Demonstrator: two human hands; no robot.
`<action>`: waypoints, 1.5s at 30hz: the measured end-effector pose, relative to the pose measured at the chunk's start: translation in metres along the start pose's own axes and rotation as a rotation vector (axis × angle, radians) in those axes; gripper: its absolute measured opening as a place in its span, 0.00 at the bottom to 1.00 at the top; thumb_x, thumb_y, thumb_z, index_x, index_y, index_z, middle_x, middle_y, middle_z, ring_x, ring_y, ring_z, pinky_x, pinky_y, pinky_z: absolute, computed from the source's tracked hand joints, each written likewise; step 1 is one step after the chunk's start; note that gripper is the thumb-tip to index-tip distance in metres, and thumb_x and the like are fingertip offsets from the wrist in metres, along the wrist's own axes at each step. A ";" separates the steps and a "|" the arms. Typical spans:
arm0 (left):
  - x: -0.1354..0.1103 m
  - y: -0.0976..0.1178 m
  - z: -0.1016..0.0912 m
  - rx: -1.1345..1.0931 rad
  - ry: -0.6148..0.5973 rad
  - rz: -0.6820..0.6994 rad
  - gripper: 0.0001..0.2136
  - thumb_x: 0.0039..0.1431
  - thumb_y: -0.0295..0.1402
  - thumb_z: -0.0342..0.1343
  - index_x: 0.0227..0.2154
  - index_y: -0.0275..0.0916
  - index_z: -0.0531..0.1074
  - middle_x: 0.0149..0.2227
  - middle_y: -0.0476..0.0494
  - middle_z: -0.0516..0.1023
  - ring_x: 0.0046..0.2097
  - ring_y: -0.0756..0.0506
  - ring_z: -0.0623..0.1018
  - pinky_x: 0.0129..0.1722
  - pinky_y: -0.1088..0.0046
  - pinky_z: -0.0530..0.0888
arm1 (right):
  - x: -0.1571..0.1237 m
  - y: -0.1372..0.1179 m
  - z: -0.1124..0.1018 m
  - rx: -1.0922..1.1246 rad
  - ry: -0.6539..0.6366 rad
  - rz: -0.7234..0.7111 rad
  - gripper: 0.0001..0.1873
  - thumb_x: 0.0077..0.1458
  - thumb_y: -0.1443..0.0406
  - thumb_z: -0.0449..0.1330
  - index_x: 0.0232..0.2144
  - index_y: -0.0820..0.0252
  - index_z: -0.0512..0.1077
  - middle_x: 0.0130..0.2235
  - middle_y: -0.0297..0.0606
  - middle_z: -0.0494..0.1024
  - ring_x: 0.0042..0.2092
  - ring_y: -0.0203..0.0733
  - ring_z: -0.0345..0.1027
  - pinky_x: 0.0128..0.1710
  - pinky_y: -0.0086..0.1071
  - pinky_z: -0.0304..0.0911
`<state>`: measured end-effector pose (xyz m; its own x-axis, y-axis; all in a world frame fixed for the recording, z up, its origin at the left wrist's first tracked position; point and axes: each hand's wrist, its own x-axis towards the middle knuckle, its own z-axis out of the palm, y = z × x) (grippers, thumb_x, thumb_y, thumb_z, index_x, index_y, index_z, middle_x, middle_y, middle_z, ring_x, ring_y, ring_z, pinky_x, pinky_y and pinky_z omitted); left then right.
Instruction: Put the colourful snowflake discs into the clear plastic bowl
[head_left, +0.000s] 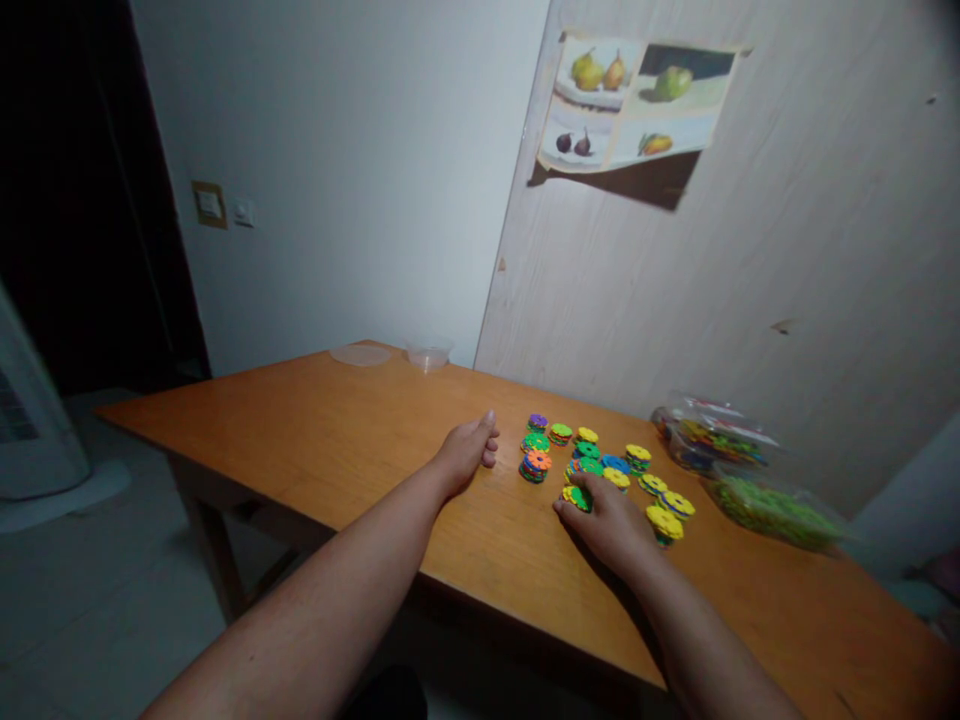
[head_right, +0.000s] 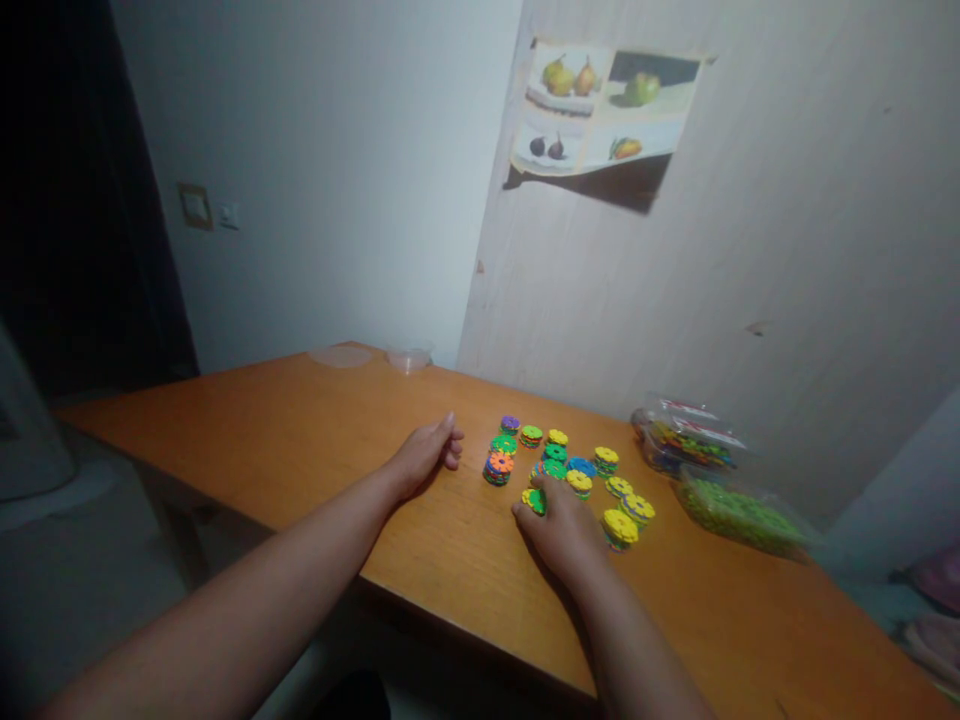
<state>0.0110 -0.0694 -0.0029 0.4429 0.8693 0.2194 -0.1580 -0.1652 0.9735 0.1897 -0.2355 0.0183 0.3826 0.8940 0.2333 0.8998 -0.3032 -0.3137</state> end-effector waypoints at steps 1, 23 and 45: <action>0.000 0.000 0.000 -0.002 0.000 -0.001 0.29 0.57 0.59 0.45 0.35 0.32 0.70 0.27 0.45 0.72 0.24 0.51 0.71 0.29 0.73 0.67 | -0.001 0.000 0.000 0.000 0.001 0.000 0.28 0.53 0.50 0.56 0.53 0.56 0.69 0.53 0.44 0.74 0.51 0.52 0.68 0.46 0.39 0.60; 0.001 -0.001 0.000 -0.022 -0.011 0.001 0.30 0.57 0.59 0.45 0.36 0.32 0.70 0.27 0.46 0.71 0.24 0.52 0.71 0.28 0.74 0.67 | -0.020 0.019 -0.003 0.142 0.123 0.021 0.21 0.54 0.59 0.54 0.50 0.56 0.66 0.39 0.38 0.76 0.38 0.43 0.70 0.36 0.33 0.60; 0.002 -0.013 -0.001 0.071 -0.059 0.049 0.22 0.55 0.54 0.52 0.27 0.36 0.66 0.22 0.51 0.68 0.22 0.53 0.67 0.24 0.77 0.63 | -0.057 -0.025 0.002 -0.007 -0.073 -0.180 0.15 0.60 0.57 0.49 0.26 0.55 0.66 0.26 0.35 0.75 0.30 0.41 0.69 0.27 0.31 0.46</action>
<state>0.0128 -0.0651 -0.0151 0.4879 0.8307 0.2681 -0.1183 -0.2414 0.9632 0.1452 -0.2783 0.0107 0.1994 0.9553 0.2181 0.9539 -0.1383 -0.2663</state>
